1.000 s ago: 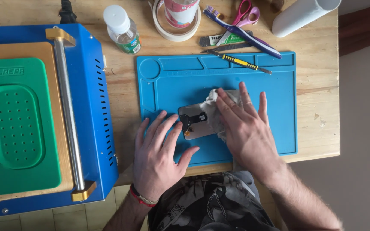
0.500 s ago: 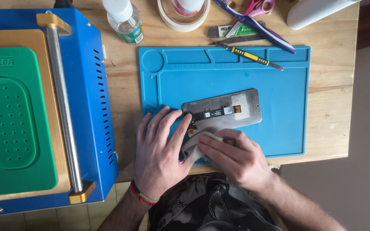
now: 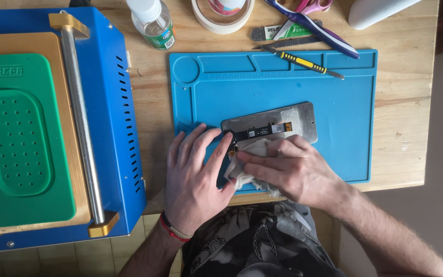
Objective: Cleaning and polishing a mobile phone LCD screen using a spray cleaner and a cloth.
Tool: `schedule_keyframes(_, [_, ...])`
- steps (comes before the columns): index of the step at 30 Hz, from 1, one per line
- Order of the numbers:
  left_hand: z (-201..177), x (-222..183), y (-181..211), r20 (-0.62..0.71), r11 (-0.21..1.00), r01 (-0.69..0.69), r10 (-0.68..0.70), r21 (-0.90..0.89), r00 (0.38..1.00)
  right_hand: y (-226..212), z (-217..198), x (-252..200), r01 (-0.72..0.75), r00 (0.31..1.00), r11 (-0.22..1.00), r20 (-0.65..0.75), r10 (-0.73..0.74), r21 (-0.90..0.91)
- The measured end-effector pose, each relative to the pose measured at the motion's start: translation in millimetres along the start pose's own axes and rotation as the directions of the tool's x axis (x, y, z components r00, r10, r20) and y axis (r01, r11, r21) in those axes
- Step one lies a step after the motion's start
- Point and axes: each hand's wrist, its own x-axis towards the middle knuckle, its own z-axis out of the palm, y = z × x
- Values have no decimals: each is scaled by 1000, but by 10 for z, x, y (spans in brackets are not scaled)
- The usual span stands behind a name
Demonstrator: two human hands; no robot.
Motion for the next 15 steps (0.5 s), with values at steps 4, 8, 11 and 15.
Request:
schedule_keyframes(4, [0, 7, -1, 8, 1000, 3, -3, -13, 1000, 49, -81, -5, 28, 1000, 1000, 5, -28, 10])
schedule_keyframes(8, [9, -2, -10, 4, 1000, 1, -1, -21, 1000, 30, -66, -90, -12, 999, 1000, 38, 12, -9])
schedule_keyframes(11, [13, -14, 1, 24, 1000, 1, -1, 9, 1000, -91, -9, -44, -4, 1000, 999, 19, 5, -46])
schedule_keyframes(15, [-10, 27, 7, -9, 1000, -1, 1, 8, 1000, -172, -63, 57, -77, 996, 996, -42, 75, -53])
